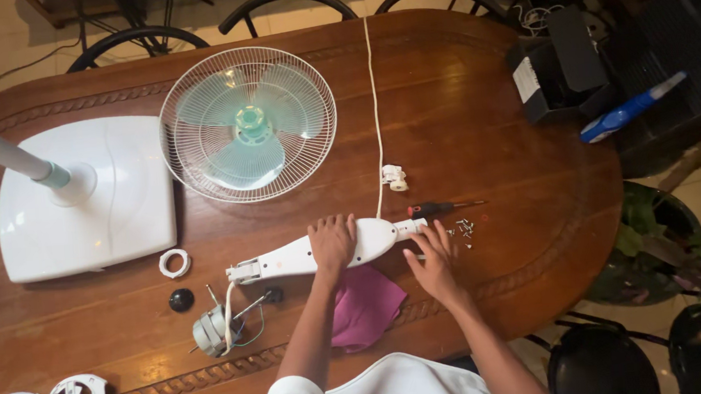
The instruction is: The person assembles a white plastic fan housing by aligning it over the motor and internal components, then fastening it with multiple screws using a screwdriver. They handle screws, washers, and the housing, and use a pink cloth to wipe the surface during assembly.
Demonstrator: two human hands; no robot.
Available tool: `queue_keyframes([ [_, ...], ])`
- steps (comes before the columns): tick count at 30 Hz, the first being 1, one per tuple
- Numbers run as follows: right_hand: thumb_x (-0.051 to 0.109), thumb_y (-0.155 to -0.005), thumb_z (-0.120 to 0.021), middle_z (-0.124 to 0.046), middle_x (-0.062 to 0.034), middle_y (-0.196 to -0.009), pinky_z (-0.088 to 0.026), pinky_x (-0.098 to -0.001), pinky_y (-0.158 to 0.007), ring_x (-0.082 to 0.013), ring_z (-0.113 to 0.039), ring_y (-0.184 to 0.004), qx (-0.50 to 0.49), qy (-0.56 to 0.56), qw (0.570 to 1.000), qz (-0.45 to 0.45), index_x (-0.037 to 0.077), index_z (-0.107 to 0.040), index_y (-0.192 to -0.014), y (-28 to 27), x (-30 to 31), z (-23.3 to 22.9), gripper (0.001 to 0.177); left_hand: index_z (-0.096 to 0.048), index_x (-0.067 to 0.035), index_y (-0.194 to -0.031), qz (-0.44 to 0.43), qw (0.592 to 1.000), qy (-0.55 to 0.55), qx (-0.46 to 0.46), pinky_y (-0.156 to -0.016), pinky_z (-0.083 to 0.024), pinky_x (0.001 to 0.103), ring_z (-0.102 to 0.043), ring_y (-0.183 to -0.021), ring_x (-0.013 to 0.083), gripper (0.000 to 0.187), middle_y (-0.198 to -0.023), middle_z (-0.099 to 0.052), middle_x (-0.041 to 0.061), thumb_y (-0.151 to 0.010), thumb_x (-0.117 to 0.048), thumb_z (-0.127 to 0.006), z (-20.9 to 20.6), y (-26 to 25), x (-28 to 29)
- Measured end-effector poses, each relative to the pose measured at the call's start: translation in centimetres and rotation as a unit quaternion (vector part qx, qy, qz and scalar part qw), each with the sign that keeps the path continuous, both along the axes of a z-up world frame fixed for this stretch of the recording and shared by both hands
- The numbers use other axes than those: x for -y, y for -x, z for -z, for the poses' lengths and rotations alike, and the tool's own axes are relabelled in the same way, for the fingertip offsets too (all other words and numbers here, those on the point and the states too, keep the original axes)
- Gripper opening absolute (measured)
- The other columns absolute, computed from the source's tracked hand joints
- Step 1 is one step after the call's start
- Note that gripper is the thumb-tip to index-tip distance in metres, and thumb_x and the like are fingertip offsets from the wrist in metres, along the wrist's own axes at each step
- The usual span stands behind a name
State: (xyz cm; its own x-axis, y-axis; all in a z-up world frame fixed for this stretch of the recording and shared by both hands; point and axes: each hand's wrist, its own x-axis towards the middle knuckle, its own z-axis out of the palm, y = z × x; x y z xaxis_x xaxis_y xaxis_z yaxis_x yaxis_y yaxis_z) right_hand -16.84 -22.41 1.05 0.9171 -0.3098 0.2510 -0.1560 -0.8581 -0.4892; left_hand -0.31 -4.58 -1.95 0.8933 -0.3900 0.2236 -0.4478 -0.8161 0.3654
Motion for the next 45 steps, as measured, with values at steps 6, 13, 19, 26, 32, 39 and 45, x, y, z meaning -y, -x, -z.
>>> queue_keyframes([
  [6,0.023,-0.092,-0.072,-0.068,-0.0118,-0.128,-0.041,-0.0469,-0.111,-0.0380,-0.051,-0.133,0.023,-0.038,0.995,0.093,0.010,-0.074,-0.110,6.5,2.3,1.3,0.023,-0.076,-0.011,-0.091,0.002,1.000,-0.017,-0.026,-0.086,-0.044,0.050,-0.069,-0.094,0.0335,0.041,-0.097,-0.076,0.013,-0.101,-0.040,-0.049,0.7,-1.4,0.3],
  [13,0.019,-0.092,-0.071,-0.073,-0.0107,-0.114,-0.046,-0.0424,-0.103,-0.0317,-0.061,-0.117,0.027,-0.110,0.984,0.136,0.007,-0.075,-0.105,10.8,4.3,4.6,0.018,-0.076,-0.012,-0.093,0.017,0.997,0.045,-0.065,-0.087,-0.044,0.052,-0.069,-0.095,0.0329,0.030,-0.097,-0.076,0.012,-0.100,-0.034,-0.057,-0.1,-1.5,0.3],
  [19,0.022,-0.098,-0.067,-0.075,-0.0083,-0.109,-0.050,-0.0347,-0.096,-0.0223,-0.069,-0.106,0.043,-0.247,0.959,0.134,0.005,-0.074,-0.109,9.4,5.1,6.2,0.021,-0.075,-0.012,-0.102,0.093,0.989,0.115,0.022,-0.086,-0.043,0.051,-0.066,-0.100,0.0346,0.018,-0.103,-0.071,0.011,-0.092,-0.025,-0.066,-3.5,0.2,3.1],
  [26,0.023,-0.101,-0.062,-0.075,-0.0068,-0.109,-0.052,-0.0284,-0.093,-0.0146,-0.069,-0.103,0.060,-0.416,0.898,0.133,0.001,-0.071,-0.113,7.5,7.8,7.7,0.027,-0.076,-0.012,-0.100,0.225,0.938,0.247,-0.094,-0.082,-0.052,0.048,-0.068,-0.098,0.0349,0.014,-0.105,-0.071,0.012,-0.088,-0.014,-0.070,-6.4,5.3,5.7],
  [32,0.023,-0.109,-0.054,-0.075,-0.0079,-0.105,-0.053,-0.0278,-0.095,-0.0137,-0.070,-0.102,0.080,-0.406,0.907,0.076,-0.001,-0.069,-0.114,8.5,11.0,10.4,0.029,-0.074,-0.006,-0.108,0.176,0.888,0.299,-0.301,-0.078,-0.057,0.039,-0.071,-0.091,0.0308,0.016,-0.107,-0.071,0.014,-0.095,-0.014,-0.068,-5.6,11.4,7.1],
  [39,0.025,-0.105,-0.059,-0.076,-0.0060,-0.102,-0.051,-0.0256,-0.073,-0.0124,-0.070,-0.090,0.028,-0.435,0.891,0.129,0.002,-0.070,-0.116,11.4,16.5,10.4,0.028,-0.074,-0.006,-0.113,0.153,0.878,0.295,-0.343,-0.082,-0.058,0.037,-0.073,-0.096,0.0264,0.022,-0.109,-0.074,0.013,-0.094,-0.012,-0.064,-4.5,13.7,8.2],
  [45,0.027,-0.104,-0.061,-0.075,-0.0055,-0.100,-0.052,-0.0245,-0.071,-0.0106,-0.070,-0.085,0.013,-0.479,0.869,0.126,0.003,-0.070,-0.115,14.0,18.3,13.1,0.028,-0.075,-0.007,-0.113,0.085,0.908,0.245,-0.329,-0.080,-0.057,0.040,-0.074,-0.091,0.0303,0.023,-0.105,-0.076,0.016,-0.093,-0.016,-0.068,-3.5,15.4,10.0],
])
